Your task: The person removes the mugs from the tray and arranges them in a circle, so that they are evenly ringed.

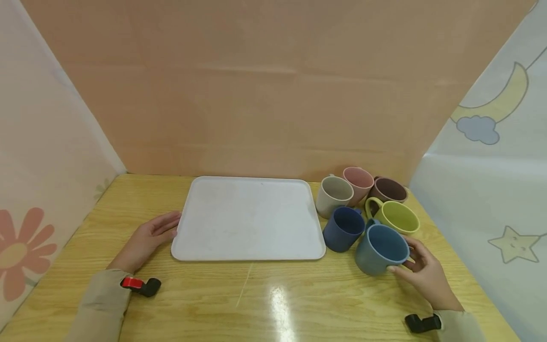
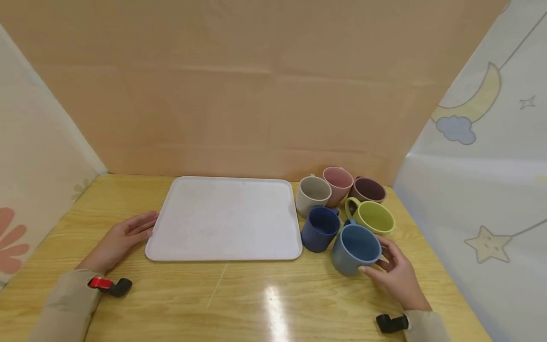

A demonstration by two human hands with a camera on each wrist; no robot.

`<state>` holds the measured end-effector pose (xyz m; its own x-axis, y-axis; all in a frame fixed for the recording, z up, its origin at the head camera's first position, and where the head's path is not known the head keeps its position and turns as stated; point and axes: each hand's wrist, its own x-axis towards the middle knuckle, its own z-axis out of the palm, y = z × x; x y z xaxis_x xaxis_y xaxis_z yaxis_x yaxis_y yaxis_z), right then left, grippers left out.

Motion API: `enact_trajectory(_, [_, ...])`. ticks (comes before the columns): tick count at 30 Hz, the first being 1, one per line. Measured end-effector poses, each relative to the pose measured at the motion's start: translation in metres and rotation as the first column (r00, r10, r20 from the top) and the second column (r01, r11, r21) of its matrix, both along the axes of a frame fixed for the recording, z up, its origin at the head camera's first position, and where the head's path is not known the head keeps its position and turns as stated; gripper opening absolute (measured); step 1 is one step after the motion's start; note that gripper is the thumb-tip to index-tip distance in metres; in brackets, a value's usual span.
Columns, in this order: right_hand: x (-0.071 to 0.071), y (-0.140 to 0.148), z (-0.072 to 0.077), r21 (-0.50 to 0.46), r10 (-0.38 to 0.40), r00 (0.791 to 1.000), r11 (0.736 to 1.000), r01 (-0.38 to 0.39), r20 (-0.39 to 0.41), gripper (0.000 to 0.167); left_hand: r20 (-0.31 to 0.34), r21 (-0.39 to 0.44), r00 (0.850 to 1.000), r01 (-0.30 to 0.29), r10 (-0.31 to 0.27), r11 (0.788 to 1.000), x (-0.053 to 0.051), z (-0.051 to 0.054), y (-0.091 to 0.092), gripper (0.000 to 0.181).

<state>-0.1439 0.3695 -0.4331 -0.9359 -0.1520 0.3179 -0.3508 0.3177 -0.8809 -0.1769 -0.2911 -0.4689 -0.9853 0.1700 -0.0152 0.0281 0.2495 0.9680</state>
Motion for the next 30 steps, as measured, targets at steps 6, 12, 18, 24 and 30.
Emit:
enact_trajectory(6, [-0.001,-0.001,-0.003,-0.090,-0.041,0.999,0.995,0.042,0.016,0.064,0.003,0.004,1.000,0.003,-0.003,1.000,0.000,-0.001,0.001,0.065])
enact_trajectory(12, [0.001,-0.001,-0.003,-0.035,-0.086,0.996,0.996,0.087,0.032,0.063,0.001,0.008,1.000,0.002,-0.002,1.000,-0.002,-0.002,0.002,0.066])
enact_trajectory(18, [0.002,-0.006,0.011,0.119,-0.132,0.990,0.983,0.138,-0.049,0.052,0.011,-0.006,1.000,-0.006,0.006,1.000,-0.006,-0.005,-0.001,0.065])
enact_trajectory(24, [-0.003,-0.037,0.044,0.171,-0.284,0.928,0.929,0.329,-0.243,0.021,0.020,-0.123,1.000,-0.001,0.003,0.992,-0.003,0.013,0.000,0.066])
enact_trajectory(30, [-0.029,-0.090,0.074,0.226,-0.063,0.894,0.958,0.179,-0.443,0.028,-0.138,-0.226,0.990,-0.025,-0.006,0.974,-0.012,0.062,0.013,0.067])
